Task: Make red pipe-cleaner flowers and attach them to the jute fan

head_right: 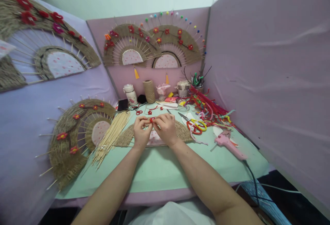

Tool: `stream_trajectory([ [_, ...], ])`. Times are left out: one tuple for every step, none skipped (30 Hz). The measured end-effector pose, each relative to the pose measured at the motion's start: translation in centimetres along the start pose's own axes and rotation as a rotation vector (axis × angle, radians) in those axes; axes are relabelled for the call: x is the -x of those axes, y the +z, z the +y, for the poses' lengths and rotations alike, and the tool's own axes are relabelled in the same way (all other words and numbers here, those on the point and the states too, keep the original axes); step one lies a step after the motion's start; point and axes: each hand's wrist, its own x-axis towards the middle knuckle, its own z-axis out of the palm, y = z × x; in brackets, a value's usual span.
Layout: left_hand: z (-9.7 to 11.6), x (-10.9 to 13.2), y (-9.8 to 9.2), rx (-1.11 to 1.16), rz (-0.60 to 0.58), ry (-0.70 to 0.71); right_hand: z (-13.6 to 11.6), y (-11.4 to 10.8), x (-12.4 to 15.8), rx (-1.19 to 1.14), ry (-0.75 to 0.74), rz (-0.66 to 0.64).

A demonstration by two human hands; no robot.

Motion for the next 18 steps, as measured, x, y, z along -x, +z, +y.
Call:
stream_trajectory([
  [0.1,0.0,0.0,-0.019,0.004,0.018,-0.1,0.0,0.0,0.011,-0.009,-0.001],
  [0.2,0.1,0.0,-0.034,0.008,0.03,-0.1,0.0,0.0,0.02,-0.016,-0.003],
  [0.3,0.1,0.0,-0.043,0.01,0.036,-0.2,-0.1,-0.1,0.027,-0.021,-0.005],
  [0.4,0.1,0.0,-0.046,0.008,0.036,-0.2,-0.1,-0.1,0.03,-0.024,-0.01],
  [0.4,0.0,0.0,-0.041,0.006,0.027,-0.3,-0.1,-0.1,0.03,-0.025,-0.013],
  [0.3,-0.1,-0.1,-0.026,0.004,0.007,-0.3,-0.1,0.0,0.025,-0.022,-0.014],
  [0.1,-0.2,-0.1,0.002,0.005,-0.029,-0.3,-0.2,0.0,0.013,-0.017,-0.012],
  [-0.1,-0.3,-0.1,0.047,0.011,-0.078,-0.3,-0.2,0.0,-0.002,-0.012,-0.005],
  [-0.4,-0.5,-0.1,0.11,0.018,-0.135,-0.3,-0.2,0.1,-0.021,-0.008,0.008],
  [-0.7,-0.7,-0.2,0.187,0.026,-0.194,-0.3,-0.2,0.1,-0.04,-0.006,0.024],
  [-1.0,-0.9,-0.2,0.273,0.023,-0.248,-0.3,-0.2,0.1,-0.058,-0.007,0.041],
  [-1.4,-1.1,-0.2,0.352,0.017,-0.292,-0.3,-0.2,0.2,-0.074,-0.008,0.054],
  [-1.7,-1.3,-0.2,0.414,0.009,-0.33,-0.2,-0.1,0.2,-0.087,-0.009,0.062],
  [-1.9,-1.4,-0.3,0.461,0.001,-0.367,-0.2,0.0,0.2,-0.096,-0.005,0.064],
  [-2.1,-1.5,-0.3,0.495,-0.004,-0.4,-0.1,0.0,0.2,-0.103,0.004,0.061],
  [-2.2,-1.6,-0.3,0.521,-0.01,-0.433,-0.1,0.1,0.2,-0.107,0.017,0.056],
  [-2.3,-1.7,-0.3,0.543,-0.018,-0.466,-0.1,0.1,0.1,-0.11,0.031,0.051],
  [-2.3,-1.7,-0.3,0.561,-0.029,-0.495,-0.1,0.2,0.1,-0.113,0.043,0.046],
])
